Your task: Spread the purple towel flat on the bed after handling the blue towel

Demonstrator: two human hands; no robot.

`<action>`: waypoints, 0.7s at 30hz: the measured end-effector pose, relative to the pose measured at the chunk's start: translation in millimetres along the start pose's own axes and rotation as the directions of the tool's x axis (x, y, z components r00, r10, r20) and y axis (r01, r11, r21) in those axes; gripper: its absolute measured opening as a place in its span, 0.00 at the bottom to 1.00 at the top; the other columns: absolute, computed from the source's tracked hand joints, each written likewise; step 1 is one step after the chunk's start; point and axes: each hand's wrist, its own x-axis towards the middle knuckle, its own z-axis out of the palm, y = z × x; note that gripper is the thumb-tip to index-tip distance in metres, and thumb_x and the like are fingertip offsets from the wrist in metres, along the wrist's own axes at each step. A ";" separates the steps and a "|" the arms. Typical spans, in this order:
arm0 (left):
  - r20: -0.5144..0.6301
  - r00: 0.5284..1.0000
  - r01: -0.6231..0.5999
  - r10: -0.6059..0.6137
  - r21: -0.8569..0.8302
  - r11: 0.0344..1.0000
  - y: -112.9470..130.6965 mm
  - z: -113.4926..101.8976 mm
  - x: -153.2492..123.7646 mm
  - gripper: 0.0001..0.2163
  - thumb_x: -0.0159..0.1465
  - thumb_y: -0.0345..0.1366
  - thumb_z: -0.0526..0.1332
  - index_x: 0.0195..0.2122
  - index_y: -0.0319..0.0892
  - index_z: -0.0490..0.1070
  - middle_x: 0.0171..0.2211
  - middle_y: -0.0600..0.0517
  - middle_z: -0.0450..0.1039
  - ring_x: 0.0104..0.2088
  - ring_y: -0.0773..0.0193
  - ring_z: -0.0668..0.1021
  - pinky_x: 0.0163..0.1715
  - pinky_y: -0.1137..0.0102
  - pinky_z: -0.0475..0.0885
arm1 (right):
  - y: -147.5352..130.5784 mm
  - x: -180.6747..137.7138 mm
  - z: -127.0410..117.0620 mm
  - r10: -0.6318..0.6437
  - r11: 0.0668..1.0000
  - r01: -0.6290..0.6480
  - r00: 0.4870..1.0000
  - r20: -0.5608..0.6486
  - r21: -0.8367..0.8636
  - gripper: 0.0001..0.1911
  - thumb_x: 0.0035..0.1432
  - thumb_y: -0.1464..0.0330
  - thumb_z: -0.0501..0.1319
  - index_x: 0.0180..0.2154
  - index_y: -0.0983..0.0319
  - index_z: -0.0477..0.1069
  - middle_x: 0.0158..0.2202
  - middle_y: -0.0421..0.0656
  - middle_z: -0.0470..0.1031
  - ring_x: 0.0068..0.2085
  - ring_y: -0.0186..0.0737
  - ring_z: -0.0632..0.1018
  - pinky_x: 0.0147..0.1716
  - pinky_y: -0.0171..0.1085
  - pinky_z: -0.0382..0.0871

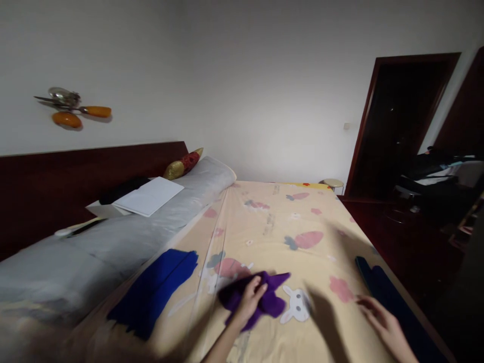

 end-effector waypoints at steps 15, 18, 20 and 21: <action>0.378 0.900 0.045 0.216 -0.575 0.817 120.7 44.2 -86.8 0.24 0.55 0.52 0.63 0.49 0.45 0.68 0.46 0.45 0.73 0.49 0.55 0.73 0.51 0.62 0.67 | -118.1 -10.9 91.8 -0.193 0.948 0.202 0.979 -0.063 0.245 0.24 0.53 0.57 0.63 0.52 0.57 0.69 0.53 0.47 0.73 0.54 0.53 0.72 0.54 0.48 0.66; 0.552 0.774 0.002 0.310 -0.492 0.870 108.2 43.5 -93.2 0.28 0.50 0.47 0.68 0.51 0.47 0.65 0.48 0.47 0.71 0.50 0.54 0.72 0.51 0.60 0.66 | -126.1 -5.9 95.6 -0.090 0.924 0.151 0.979 -0.184 0.352 0.26 0.53 0.55 0.63 0.51 0.60 0.70 0.50 0.48 0.75 0.53 0.52 0.73 0.53 0.46 0.68; 0.625 0.708 0.002 0.329 -0.468 0.884 95.6 47.2 -95.8 0.32 0.46 0.46 0.71 0.52 0.47 0.65 0.47 0.48 0.71 0.50 0.53 0.72 0.51 0.59 0.66 | -132.9 -1.7 94.8 -0.017 0.892 0.121 0.971 -0.237 0.435 0.27 0.53 0.54 0.63 0.51 0.61 0.69 0.50 0.49 0.75 0.52 0.50 0.74 0.53 0.45 0.69; 0.622 0.711 -0.013 0.328 -0.454 0.891 90.1 49.7 -96.2 0.31 0.45 0.45 0.71 0.51 0.47 0.65 0.47 0.49 0.71 0.49 0.53 0.72 0.50 0.59 0.66 | -135.3 0.3 93.7 0.020 0.875 0.097 0.972 -0.236 0.474 0.28 0.53 0.53 0.63 0.52 0.62 0.69 0.50 0.50 0.75 0.51 0.50 0.75 0.52 0.45 0.69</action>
